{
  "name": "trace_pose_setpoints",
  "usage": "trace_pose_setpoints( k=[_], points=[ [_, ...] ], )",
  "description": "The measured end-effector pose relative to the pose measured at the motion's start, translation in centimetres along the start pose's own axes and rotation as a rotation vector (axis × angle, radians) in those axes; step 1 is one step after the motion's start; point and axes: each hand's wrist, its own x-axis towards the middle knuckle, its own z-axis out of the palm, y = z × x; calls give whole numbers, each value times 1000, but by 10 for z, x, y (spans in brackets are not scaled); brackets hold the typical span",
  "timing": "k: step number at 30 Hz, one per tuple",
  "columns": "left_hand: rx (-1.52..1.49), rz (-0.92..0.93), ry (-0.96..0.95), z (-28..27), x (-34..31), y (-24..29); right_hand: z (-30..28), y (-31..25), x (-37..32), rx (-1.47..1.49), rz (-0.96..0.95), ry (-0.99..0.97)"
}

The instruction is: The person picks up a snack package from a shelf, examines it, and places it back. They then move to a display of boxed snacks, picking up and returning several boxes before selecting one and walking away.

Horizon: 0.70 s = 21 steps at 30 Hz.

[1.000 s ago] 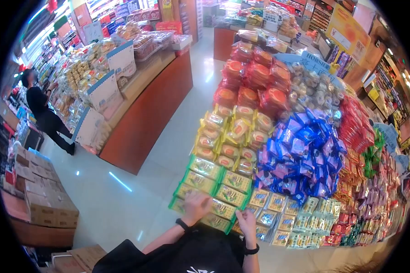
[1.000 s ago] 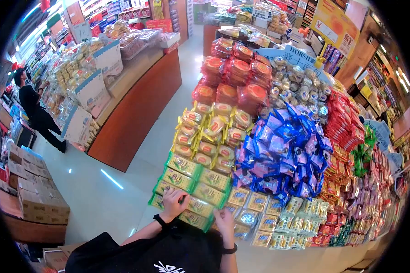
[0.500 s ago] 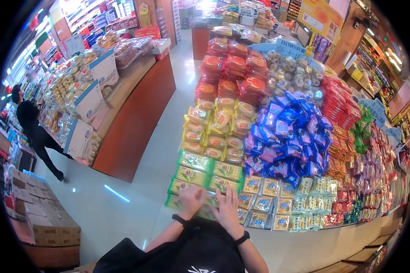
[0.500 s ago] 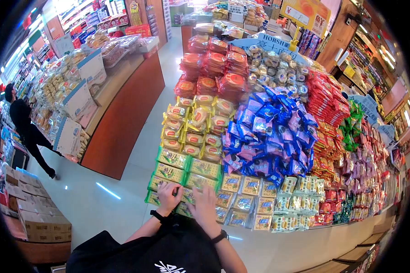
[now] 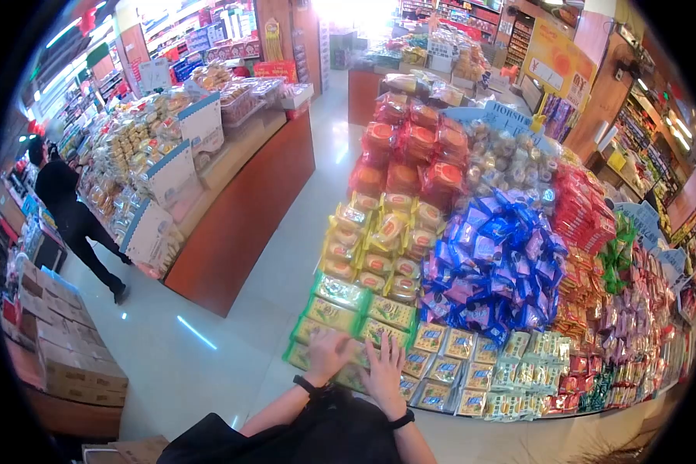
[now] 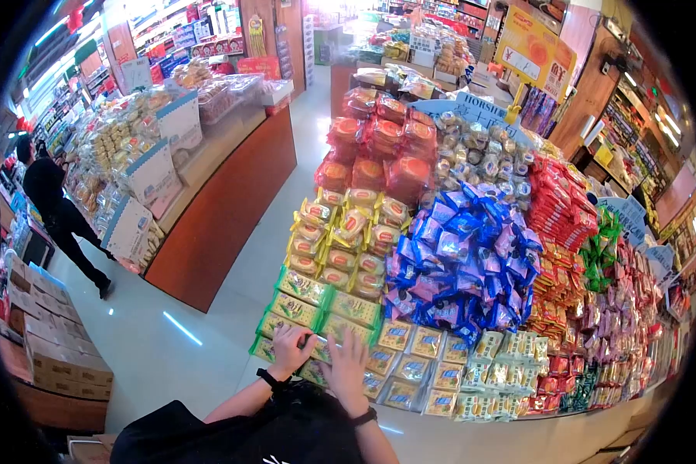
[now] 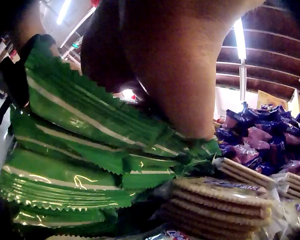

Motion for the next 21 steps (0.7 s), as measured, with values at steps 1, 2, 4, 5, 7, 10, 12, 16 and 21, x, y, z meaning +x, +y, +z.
trace_pose_setpoints(
  k=[1, 2, 4, 5, 7, 10, 12, 16, 21],
  points=[
    [7, 4, -1, 0, -1, -1, -1, 0, 0, 0, 1, -3],
    [11, -28, -33, -1, -3, -1, 0, 0, 0, 3, 2, -7],
    [21, -91, -97, -3, -5, 0, 2, 1, -1, -3, -2, 3],
    [25, -90, -97, -4, -6, 0, 4, 2, -2, -8, -5, 8],
    [27, -87, -95, -4, -4, 1, 4, 3, -2, 26, 5, -17],
    [49, -53, -78, -5, -2, 3, 5, 3, -3, 15, -2, 10],
    [46, -53, -82, -6, -1, 4, 6, 3, -2, 11, -3, 30],
    [21, -53, -77, -4, -5, -1, 10, 6, -4, 44, -7, 54],
    [3, 2, -31, -3, -2, 1, 11, 9, -5, 118, 5, 69]
  ],
)
